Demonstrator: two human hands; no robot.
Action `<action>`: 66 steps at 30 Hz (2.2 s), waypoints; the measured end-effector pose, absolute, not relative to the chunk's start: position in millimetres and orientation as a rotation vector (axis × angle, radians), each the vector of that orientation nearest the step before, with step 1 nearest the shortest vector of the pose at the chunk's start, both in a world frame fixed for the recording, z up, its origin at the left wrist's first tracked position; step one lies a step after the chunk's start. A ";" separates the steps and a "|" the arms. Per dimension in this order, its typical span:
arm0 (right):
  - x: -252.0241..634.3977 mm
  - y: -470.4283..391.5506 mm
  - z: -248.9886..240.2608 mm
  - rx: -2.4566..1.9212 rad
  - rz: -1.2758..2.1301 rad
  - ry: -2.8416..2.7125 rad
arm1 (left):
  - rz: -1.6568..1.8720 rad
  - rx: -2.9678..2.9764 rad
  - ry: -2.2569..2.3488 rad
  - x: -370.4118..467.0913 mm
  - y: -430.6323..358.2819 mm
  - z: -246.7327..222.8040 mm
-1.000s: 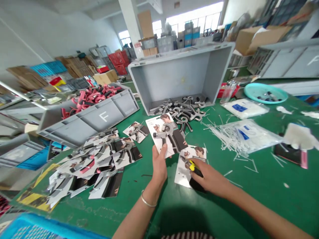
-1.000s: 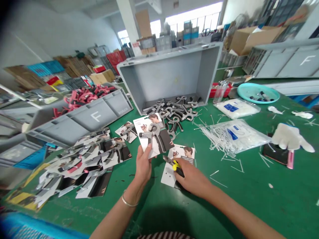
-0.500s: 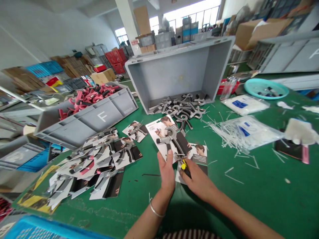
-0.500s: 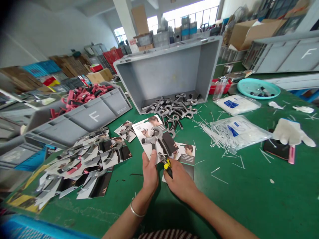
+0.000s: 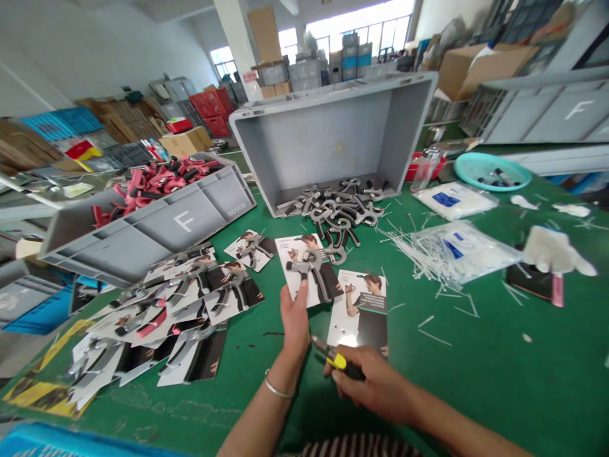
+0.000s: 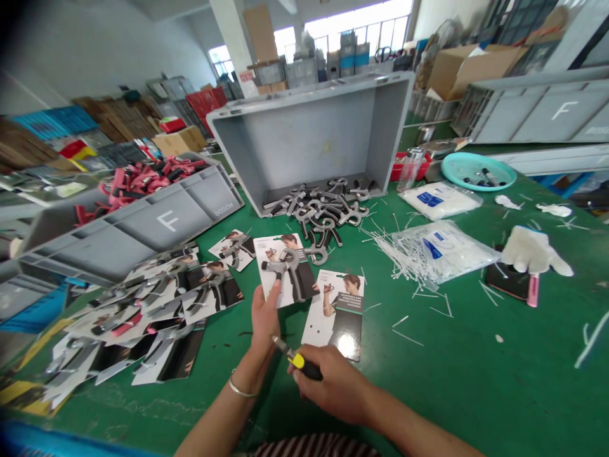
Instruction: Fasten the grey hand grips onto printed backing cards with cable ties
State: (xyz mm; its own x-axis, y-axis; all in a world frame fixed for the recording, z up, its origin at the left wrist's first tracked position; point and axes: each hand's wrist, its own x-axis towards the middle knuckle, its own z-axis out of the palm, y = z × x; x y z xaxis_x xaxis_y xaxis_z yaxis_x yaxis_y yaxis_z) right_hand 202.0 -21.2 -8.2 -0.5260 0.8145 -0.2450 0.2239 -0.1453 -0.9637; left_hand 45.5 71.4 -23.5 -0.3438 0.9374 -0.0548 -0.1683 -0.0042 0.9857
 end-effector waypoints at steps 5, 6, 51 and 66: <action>270.5 -29.0 -18.1 -1.644 1.280 -1.770 | 1.908 0.793 1.227 -37.4 116.0 12.4; 290.6 -27.8 -24.9 -1.790 1.041 -1.821 | 1.948 0.755 1.171 -49.5 120.0 18.0; 243.8 -17.8 -25.2 -0.598 2.329 -0.768 | 0.821 1.105 0.819 51.8 4.1 5.5; 254.3 -12.8 -41.7 -1.280 1.512 -1.340 | 0.987 1.230 1.248 37.3 31.9 -21.5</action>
State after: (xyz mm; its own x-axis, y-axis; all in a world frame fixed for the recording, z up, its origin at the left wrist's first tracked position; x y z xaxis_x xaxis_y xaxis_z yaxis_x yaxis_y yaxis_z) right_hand 254.3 -12.8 -41.7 -0.2358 0.9502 -0.2038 0.0883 -0.1879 -0.9782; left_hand 37.3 31.9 -21.5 0.1074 0.9853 -0.1330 0.0969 0.1227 0.9877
